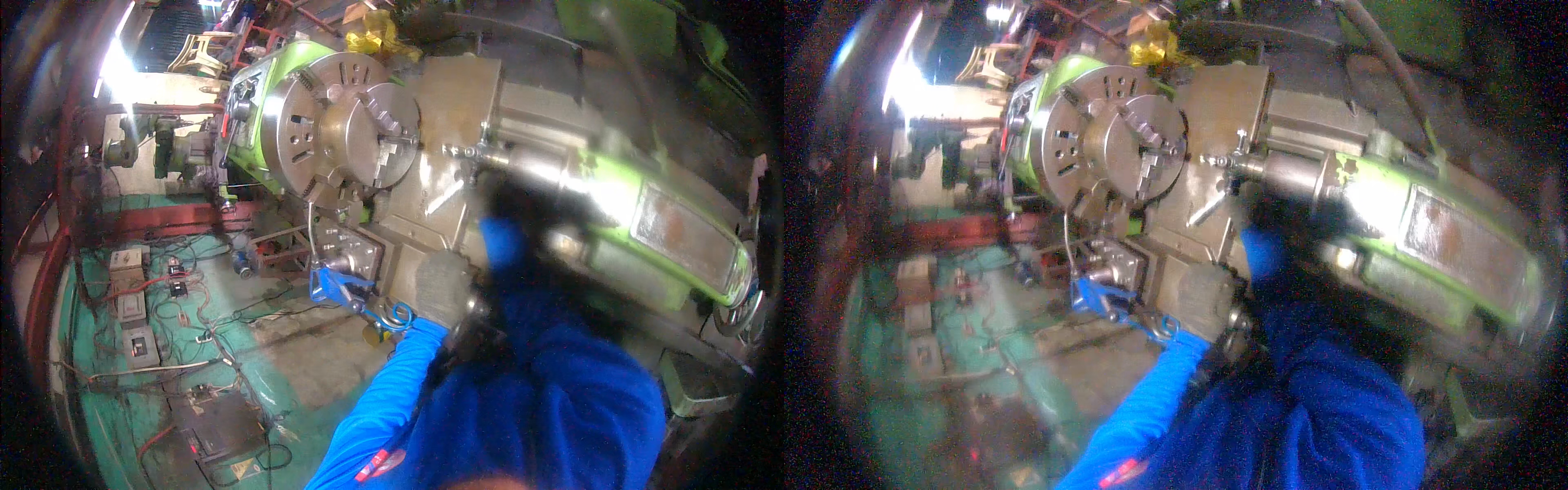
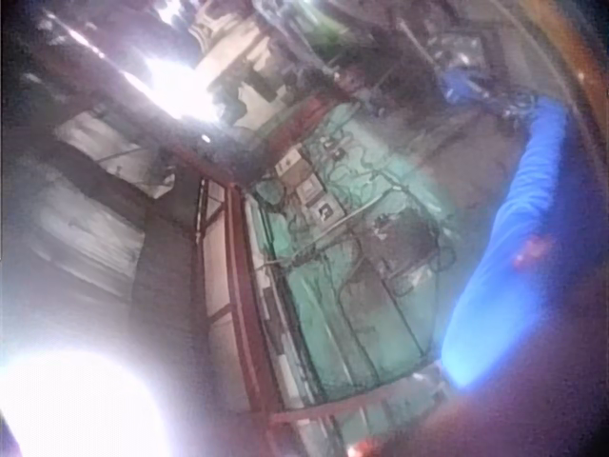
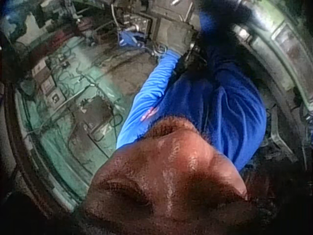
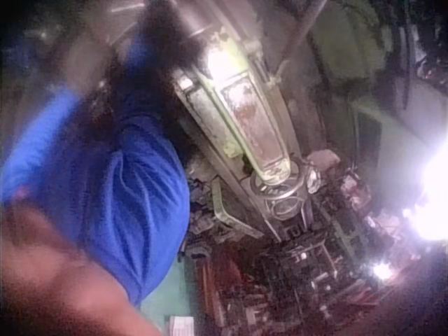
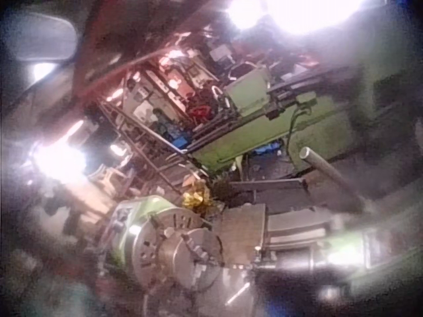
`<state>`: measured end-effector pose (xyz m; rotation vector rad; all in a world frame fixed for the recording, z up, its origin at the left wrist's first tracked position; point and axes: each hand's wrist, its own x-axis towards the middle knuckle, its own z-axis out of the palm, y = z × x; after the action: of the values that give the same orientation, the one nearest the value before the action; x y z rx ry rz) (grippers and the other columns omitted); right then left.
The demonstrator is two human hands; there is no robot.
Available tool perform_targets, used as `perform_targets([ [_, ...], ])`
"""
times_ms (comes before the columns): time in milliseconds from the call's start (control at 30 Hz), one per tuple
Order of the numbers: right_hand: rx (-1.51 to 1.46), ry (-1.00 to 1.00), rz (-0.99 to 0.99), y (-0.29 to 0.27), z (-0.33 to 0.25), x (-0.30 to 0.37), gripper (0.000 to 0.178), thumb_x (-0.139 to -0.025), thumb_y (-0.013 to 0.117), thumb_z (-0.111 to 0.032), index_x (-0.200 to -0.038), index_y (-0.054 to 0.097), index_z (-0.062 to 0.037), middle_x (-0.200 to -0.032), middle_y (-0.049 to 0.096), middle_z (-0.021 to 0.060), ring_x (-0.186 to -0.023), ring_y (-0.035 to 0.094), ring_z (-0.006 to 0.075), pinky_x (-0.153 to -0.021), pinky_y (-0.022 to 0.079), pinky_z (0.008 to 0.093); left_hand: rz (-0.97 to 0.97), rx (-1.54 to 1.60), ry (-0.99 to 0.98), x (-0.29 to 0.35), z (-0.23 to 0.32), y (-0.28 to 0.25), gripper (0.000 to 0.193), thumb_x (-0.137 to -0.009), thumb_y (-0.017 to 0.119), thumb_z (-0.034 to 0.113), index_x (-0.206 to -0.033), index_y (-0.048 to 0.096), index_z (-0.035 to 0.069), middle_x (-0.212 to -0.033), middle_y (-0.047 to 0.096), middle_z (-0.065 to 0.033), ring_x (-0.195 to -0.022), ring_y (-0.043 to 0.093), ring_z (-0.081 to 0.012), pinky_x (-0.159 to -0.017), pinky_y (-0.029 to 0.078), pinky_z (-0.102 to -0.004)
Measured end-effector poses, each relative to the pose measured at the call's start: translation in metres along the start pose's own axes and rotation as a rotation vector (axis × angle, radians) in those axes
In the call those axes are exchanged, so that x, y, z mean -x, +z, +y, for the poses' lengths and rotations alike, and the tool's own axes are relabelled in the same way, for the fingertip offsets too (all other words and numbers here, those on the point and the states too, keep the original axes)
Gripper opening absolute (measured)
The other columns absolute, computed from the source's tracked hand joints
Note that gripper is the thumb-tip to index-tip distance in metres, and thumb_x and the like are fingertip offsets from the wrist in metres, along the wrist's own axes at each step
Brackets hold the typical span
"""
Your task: The person operates a large green industrial lathe in a workshop, using gloved hands to manipulate the machine's levers and controls. The person adjusts the tool post and moves the carriage along the bed while the machine is running.
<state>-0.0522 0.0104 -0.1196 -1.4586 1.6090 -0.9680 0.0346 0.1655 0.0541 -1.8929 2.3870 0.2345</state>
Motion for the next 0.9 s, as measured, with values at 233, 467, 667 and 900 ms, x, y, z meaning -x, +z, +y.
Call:
perform_targets([
  [233,-0.127,0.01,0.019,-0.02,-0.026,-0.01,0.034,-0.097,0.061,-0.036,-0.108,0.077,-0.0084,-0.101,0.076,0.0198,-0.089,0.074,0.0348,-0.08,0.057,0.0477,-0.022,-0.063,0.033,-0.005,0.011,-0.015,0.019,-0.087,0.064,0.025,-0.084,0.074,0.009,-0.089,0.07,-0.014,-0.091,0.067,-0.037,-0.081,0.051,-0.0524],
  [467,0.173,0.085,-0.171,0.011,0.012,-0.029,0.028,-0.097,0.063,-0.03,-0.1,0.074,-0.0042,-0.1,0.075,0.0189,-0.085,0.073,0.0374,-0.077,0.056,0.0522,0.092,0.018,0.07,-0.002,0.01,-0.015,0.023,-0.087,0.063,0.03,-0.082,0.074,0.01,-0.09,0.069,-0.0143,-0.092,0.065,-0.0369,-0.081,0.05,-0.0526],
  [667,0.161,0.113,-0.21,0.009,0.039,-0.028,0.029,-0.097,0.064,-0.03,-0.105,0.071,-0.0033,-0.098,0.074,0.0188,-0.087,0.073,0.0371,-0.077,0.056,0.052,0.088,0.033,0.098,-0.002,0.009,-0.018,0.022,-0.087,0.063,0.029,-0.082,0.072,0.009,-0.089,0.068,-0.0149,-0.092,0.064,-0.0377,-0.08,0.049,-0.0531],
  [900,0.169,0.092,-0.155,-0.001,0.014,-0.019,0.029,-0.097,0.064,-0.03,-0.107,0.07,-0.0035,-0.098,0.074,0.0186,-0.088,0.072,0.0368,-0.078,0.056,0.0513,0.216,0.084,0.056,0.002,0.008,-0.012,0.02,-0.086,0.064,0.025,-0.081,0.073,0.009,-0.088,0.068,-0.0157,-0.089,0.065,-0.0378,-0.079,0.05,-0.0535],
])
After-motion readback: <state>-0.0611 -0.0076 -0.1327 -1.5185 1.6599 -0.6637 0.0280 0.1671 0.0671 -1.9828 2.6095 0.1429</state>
